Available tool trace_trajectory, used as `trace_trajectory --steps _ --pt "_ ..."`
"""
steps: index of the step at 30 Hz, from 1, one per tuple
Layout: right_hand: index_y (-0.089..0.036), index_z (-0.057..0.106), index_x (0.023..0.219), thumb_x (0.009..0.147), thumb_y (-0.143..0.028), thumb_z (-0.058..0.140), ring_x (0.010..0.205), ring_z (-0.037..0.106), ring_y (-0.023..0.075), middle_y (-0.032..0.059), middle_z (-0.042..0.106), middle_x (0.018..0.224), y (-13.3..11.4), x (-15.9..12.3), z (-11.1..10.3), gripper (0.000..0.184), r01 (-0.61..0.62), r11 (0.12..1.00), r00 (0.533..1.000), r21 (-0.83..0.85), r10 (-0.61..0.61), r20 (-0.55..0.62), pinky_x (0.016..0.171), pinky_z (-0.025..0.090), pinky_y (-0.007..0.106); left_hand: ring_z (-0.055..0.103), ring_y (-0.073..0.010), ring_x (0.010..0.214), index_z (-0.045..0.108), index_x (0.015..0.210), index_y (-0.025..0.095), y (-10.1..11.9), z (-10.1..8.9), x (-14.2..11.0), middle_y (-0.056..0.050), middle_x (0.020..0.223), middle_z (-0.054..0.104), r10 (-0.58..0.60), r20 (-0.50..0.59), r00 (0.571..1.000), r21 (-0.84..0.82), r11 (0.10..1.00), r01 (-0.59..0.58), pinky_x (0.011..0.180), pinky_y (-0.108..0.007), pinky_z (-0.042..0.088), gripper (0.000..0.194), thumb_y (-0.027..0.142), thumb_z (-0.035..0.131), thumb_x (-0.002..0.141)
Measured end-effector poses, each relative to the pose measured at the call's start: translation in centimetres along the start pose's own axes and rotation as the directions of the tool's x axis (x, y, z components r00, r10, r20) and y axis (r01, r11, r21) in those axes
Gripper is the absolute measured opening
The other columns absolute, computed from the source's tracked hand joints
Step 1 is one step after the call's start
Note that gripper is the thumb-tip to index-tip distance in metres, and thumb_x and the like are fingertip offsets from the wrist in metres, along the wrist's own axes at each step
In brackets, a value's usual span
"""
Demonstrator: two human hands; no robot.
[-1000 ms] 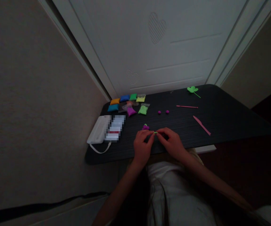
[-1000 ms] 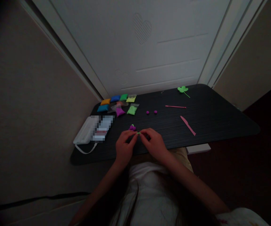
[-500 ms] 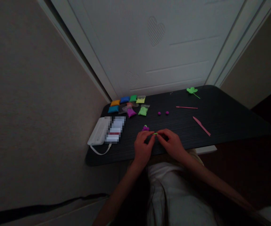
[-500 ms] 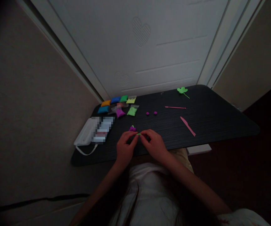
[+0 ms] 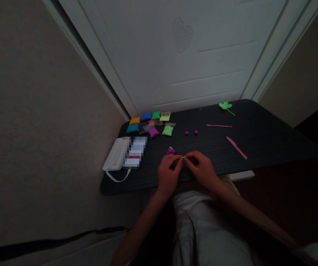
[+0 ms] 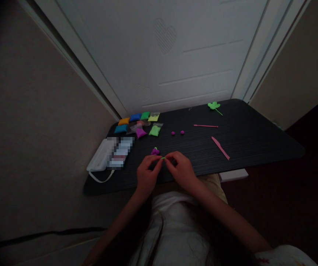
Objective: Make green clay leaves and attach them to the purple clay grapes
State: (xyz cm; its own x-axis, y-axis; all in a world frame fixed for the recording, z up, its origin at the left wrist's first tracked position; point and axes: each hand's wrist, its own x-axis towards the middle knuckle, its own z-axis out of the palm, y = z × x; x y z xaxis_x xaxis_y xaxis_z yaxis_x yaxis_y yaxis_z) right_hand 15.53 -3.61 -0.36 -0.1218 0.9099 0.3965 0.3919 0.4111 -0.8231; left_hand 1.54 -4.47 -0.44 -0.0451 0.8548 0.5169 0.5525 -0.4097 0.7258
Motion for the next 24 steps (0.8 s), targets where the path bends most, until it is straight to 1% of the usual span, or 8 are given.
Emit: trace_trajectory --steps 5,13,21,24 --pt "-0.019 0.059 0.082 0.079 -0.021 0.054 0.072 0.056 0.0150 0.0018 0.060 0.078 0.26 -0.06 0.06 0.006 -0.024 1.000 1.000 0.010 0.024 0.002 0.065 0.043 0.026 0.058 -0.0161 0.085 0.063 0.085 0.019 -0.27 0.15 -0.05 -0.003 0.085 0.063 0.013 -0.009 1.000 0.024 1.000 -0.013 0.080 -0.033 0.045 0.011 0.023 0.059 0.075" --pt "-0.020 0.059 0.083 0.077 -0.021 0.056 0.072 0.056 0.0156 0.0020 0.061 0.079 0.34 0.05 0.10 0.006 -0.010 1.000 0.999 0.013 0.010 -0.032 0.066 0.044 0.028 0.058 -0.0160 0.083 0.062 0.085 0.019 -0.48 0.19 -0.13 -0.003 0.084 0.063 -0.009 -0.013 1.000 0.035 0.999 0.009 0.077 -0.032 0.046 0.010 0.022 0.058 0.076" --pt "-0.019 0.060 0.080 0.078 -0.020 0.055 0.071 0.056 0.0146 0.0010 0.060 0.076 0.34 0.02 0.06 0.005 -0.004 1.000 1.000 0.012 0.004 -0.023 0.064 0.043 0.026 0.058 -0.0154 0.083 0.062 0.084 0.019 -0.40 0.15 -0.23 -0.002 0.084 0.063 0.024 -0.020 1.000 0.023 0.999 -0.023 0.078 -0.032 0.046 0.009 0.021 0.057 0.076" --pt "-0.019 0.060 0.082 0.077 -0.021 0.057 0.070 0.056 0.0147 0.0014 0.061 0.077 0.25 0.00 0.02 0.006 -0.002 1.000 0.999 0.020 0.003 -0.039 0.064 0.044 0.026 0.058 -0.0154 0.084 0.061 0.084 0.019 -0.42 0.15 -0.25 -0.002 0.084 0.063 0.034 -0.025 0.999 0.030 0.999 -0.033 0.078 -0.032 0.046 0.009 0.020 0.058 0.076"
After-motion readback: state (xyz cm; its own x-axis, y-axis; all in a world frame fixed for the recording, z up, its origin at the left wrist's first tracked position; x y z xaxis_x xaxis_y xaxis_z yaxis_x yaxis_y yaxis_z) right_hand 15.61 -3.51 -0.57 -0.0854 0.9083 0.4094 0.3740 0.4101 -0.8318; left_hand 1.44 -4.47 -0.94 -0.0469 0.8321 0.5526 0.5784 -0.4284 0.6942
